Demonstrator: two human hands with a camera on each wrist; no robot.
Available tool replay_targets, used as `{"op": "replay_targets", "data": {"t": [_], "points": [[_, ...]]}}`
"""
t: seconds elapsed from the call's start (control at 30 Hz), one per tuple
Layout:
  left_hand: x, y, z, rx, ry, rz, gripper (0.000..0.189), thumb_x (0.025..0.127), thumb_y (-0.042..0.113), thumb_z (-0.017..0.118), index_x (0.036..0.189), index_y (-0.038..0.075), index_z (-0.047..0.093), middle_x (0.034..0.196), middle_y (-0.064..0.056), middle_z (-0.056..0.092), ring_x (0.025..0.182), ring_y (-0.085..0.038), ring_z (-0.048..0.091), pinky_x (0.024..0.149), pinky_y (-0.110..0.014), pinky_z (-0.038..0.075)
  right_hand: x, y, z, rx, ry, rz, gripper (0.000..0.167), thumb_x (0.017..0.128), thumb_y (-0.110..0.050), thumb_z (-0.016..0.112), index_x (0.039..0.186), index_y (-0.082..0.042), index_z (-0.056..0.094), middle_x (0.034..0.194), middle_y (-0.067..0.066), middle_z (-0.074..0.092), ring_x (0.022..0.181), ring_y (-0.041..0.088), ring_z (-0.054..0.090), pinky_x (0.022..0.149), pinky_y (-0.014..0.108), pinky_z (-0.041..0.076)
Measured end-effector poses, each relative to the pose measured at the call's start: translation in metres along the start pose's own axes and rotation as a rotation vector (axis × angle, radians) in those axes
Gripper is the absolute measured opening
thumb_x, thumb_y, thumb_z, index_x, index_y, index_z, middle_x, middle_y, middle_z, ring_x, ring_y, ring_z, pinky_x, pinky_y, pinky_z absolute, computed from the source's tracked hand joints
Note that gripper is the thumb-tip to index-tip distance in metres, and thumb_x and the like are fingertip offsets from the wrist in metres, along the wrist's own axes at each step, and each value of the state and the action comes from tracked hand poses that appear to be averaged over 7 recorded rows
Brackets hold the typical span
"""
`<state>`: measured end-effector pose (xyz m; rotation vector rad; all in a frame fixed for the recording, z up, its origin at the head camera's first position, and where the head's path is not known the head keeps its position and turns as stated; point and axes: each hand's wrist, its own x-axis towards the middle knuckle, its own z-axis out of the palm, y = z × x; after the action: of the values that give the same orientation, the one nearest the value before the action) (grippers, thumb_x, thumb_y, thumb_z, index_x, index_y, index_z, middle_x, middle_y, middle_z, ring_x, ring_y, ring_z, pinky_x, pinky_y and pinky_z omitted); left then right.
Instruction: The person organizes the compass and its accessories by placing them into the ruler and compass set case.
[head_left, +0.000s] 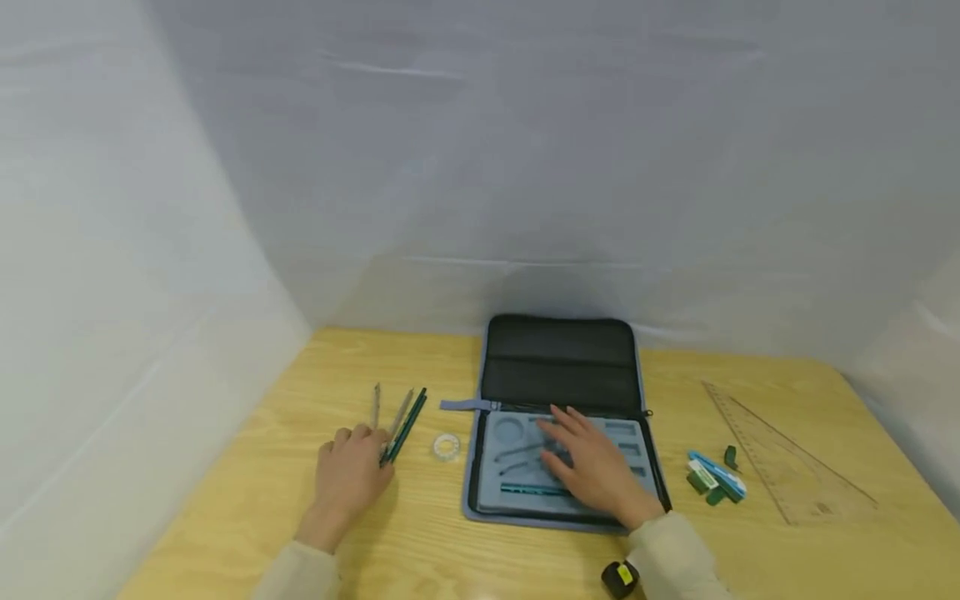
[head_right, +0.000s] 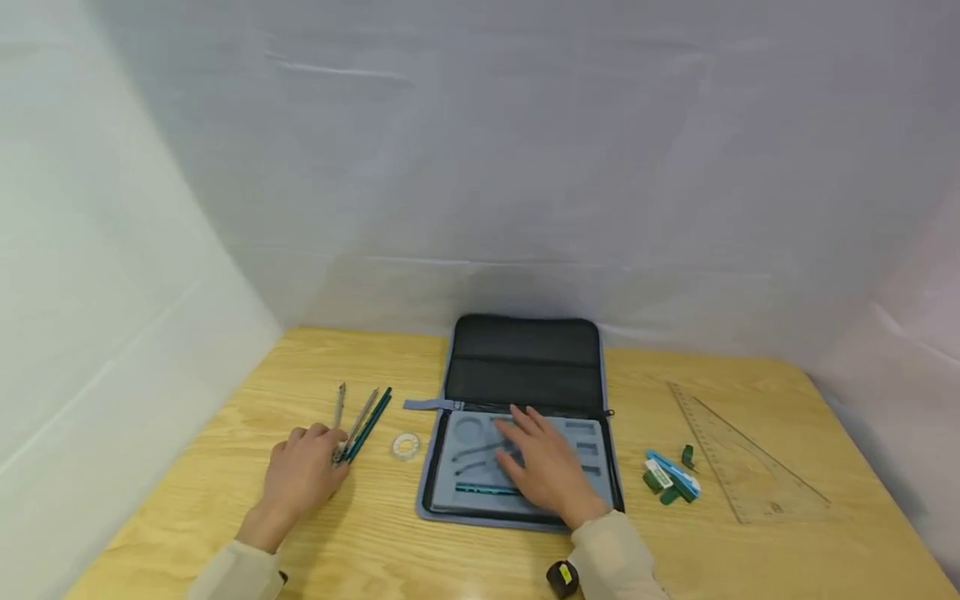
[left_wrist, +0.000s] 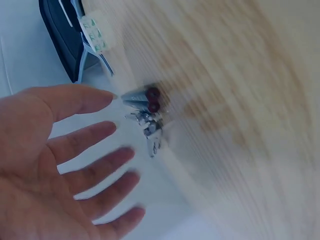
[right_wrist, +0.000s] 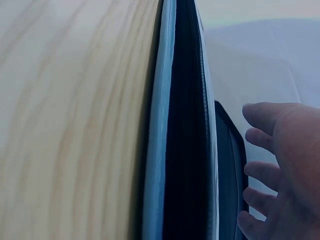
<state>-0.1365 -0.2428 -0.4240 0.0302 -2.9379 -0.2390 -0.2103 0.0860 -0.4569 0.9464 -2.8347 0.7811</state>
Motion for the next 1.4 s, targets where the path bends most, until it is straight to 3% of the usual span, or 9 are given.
{"op": "replay_targets", "data": {"t": [0.13,0.27,0.37,0.43,0.53,0.6,0.73,1.03,1.4], "points": [[0.0,-0.001,0.003,0.006,0.031,-0.015,0.039,0.079,0.019,0.069,0.114,0.002,0.065,0.123,-0.026,0.054,0.121,-0.049,0.04,0.098,-0.071,0.021,0.0,-0.006,0.003,0.0,-0.022,0.009,0.048,0.095,-0.034,0.058,0.139,-0.016,0.052,0.15,0.012,0.033,0.138,0.034,0.026,0.105,0.056,0.028],[-0.001,-0.003,0.005,0.022,0.041,-0.003,0.047,0.079,0.028,0.071,0.117,0.003,0.063,0.131,-0.03,0.047,0.128,-0.052,0.031,0.1,-0.073,0.014,0.001,-0.01,0.003,0.013,-0.043,0.003,0.048,0.096,-0.035,0.058,0.139,-0.016,0.052,0.151,0.011,0.032,0.139,0.033,0.025,0.105,0.056,0.029],[-0.001,-0.002,0.008,0.016,0.026,0.022,0.049,0.079,0.031,0.072,0.119,0.003,0.062,0.133,-0.031,0.044,0.128,-0.051,0.031,0.1,-0.071,0.019,0.002,-0.011,0.004,0.015,-0.047,-0.002,0.047,0.096,-0.035,0.058,0.139,-0.017,0.052,0.152,0.01,0.031,0.139,0.033,0.024,0.106,0.055,0.028],[0.0,-0.001,0.01,0.001,0.015,0.039,0.049,0.08,0.029,0.073,0.119,0.003,0.062,0.131,-0.03,0.046,0.124,-0.05,0.036,0.098,-0.068,0.028,0.003,-0.011,0.004,0.013,-0.048,-0.003,0.047,0.095,-0.035,0.058,0.139,-0.018,0.052,0.152,0.01,0.031,0.139,0.033,0.024,0.106,0.055,0.028],[0.002,0.002,0.013,-0.033,0.0,0.045,0.043,0.08,0.022,0.073,0.117,0.002,0.062,0.115,-0.024,0.054,0.105,-0.04,0.05,0.083,-0.054,0.047,0.003,-0.011,0.005,0.012,-0.05,-0.007,0.046,0.095,-0.035,0.058,0.138,-0.018,0.053,0.152,0.01,0.031,0.139,0.033,0.024,0.105,0.056,0.029],[0.005,0.004,0.014,-0.061,-0.007,0.028,0.04,0.079,0.017,0.073,0.115,0.001,0.063,0.102,-0.017,0.056,0.089,-0.031,0.055,0.068,-0.042,0.052,0.004,-0.011,0.006,0.012,-0.055,-0.01,0.046,0.096,-0.035,0.058,0.138,-0.018,0.053,0.152,0.01,0.031,0.139,0.034,0.024,0.104,0.056,0.03],[0.009,0.007,0.013,-0.094,-0.021,0.006,0.036,0.077,0.009,0.075,0.111,0.001,0.065,0.093,-0.012,0.058,0.072,-0.022,0.059,0.055,-0.033,0.051,0.003,-0.011,0.007,0.018,-0.06,-0.01,0.046,0.096,-0.035,0.057,0.138,-0.019,0.053,0.152,0.009,0.031,0.139,0.032,0.025,0.104,0.056,0.031],[0.015,0.009,0.018,-0.014,-0.084,-0.017,0.021,0.078,0.008,0.074,0.095,-0.002,0.068,0.089,-0.015,0.057,0.07,-0.026,0.06,0.055,-0.038,0.053,0.003,-0.012,0.009,0.025,-0.003,-0.049,0.041,0.095,-0.032,0.059,0.133,-0.017,0.058,0.15,0.007,0.035,0.138,0.031,0.027,0.104,0.053,0.033],[0.018,0.011,0.014,0.031,-0.05,-0.028,0.024,0.075,0.008,0.078,0.091,-0.004,0.065,0.081,-0.016,0.062,0.057,-0.024,0.059,0.044,-0.03,0.047,0.003,-0.009,0.01,0.044,0.056,-0.053,0.034,0.094,-0.032,0.061,0.125,-0.019,0.064,0.148,0.004,0.038,0.136,0.028,0.031,0.102,0.051,0.036]]}}
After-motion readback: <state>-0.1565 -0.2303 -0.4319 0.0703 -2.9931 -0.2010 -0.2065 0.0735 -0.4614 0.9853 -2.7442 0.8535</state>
